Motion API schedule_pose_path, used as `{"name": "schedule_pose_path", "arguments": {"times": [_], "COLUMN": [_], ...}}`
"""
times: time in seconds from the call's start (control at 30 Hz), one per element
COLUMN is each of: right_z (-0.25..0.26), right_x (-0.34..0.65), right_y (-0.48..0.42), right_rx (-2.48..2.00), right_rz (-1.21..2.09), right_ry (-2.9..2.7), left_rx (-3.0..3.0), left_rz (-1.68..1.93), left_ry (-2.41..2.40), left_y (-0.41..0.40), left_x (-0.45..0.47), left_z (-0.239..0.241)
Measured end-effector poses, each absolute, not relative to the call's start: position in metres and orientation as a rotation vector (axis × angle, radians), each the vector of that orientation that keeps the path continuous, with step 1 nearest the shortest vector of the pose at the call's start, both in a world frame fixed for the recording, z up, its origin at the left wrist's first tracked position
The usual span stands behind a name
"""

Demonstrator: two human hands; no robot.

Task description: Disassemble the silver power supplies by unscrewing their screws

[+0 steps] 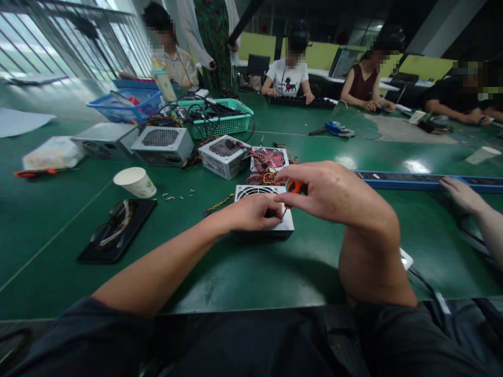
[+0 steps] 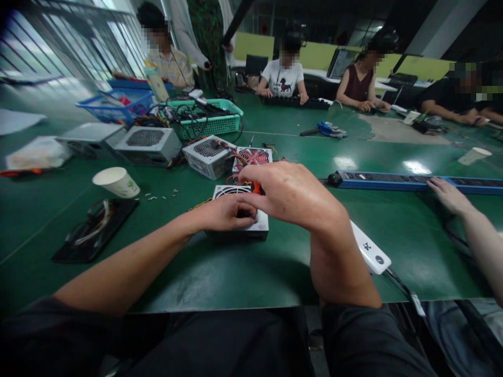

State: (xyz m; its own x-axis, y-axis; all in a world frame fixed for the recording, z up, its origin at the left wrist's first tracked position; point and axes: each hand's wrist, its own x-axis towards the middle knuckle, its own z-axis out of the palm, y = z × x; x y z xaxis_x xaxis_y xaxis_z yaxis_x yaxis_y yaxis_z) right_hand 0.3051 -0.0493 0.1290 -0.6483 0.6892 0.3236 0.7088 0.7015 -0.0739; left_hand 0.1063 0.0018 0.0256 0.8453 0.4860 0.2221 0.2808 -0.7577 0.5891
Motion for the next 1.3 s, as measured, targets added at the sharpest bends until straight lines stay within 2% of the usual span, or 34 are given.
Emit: {"name": "schedule_pose_path", "arguments": {"times": [0.17, 0.4, 0.63, 0.87, 1.07, 1.3], "right_z": [0.131, 0.131, 0.133, 0.130, 0.133, 0.130], "right_x": [0.311, 0.298, 0.310, 0.300, 0.310, 0.300], "right_y": [-0.054, -0.052, -0.056, -0.051, -0.054, -0.053], "right_rx": [-0.835, -1.251, -0.870, -1.263, -0.907, -1.320], "right_rz": [0.125, -0.230, 0.104, -0.220, 0.092, -0.292], "right_ry": [-2.681, -2.577, -2.703, -2.566, -2.701, -2.557], "left_rx": [2.479, 2.476, 2.477, 2.462, 2.468, 2.460], "left_rz": [0.504, 0.475, 0.508, 0.480, 0.520, 0.470], "left_ry": [0.545, 0.578, 0.522, 0.513, 0.508, 0.543], "left_y": [0.002, 0.002, 0.004, 0.005, 0.006, 0.003], "left_x": [0.107, 0.106, 0.106, 0.104, 0.105, 0.104], "left_z": [0.024, 0.023, 0.024, 0.023, 0.021, 0.026]}}
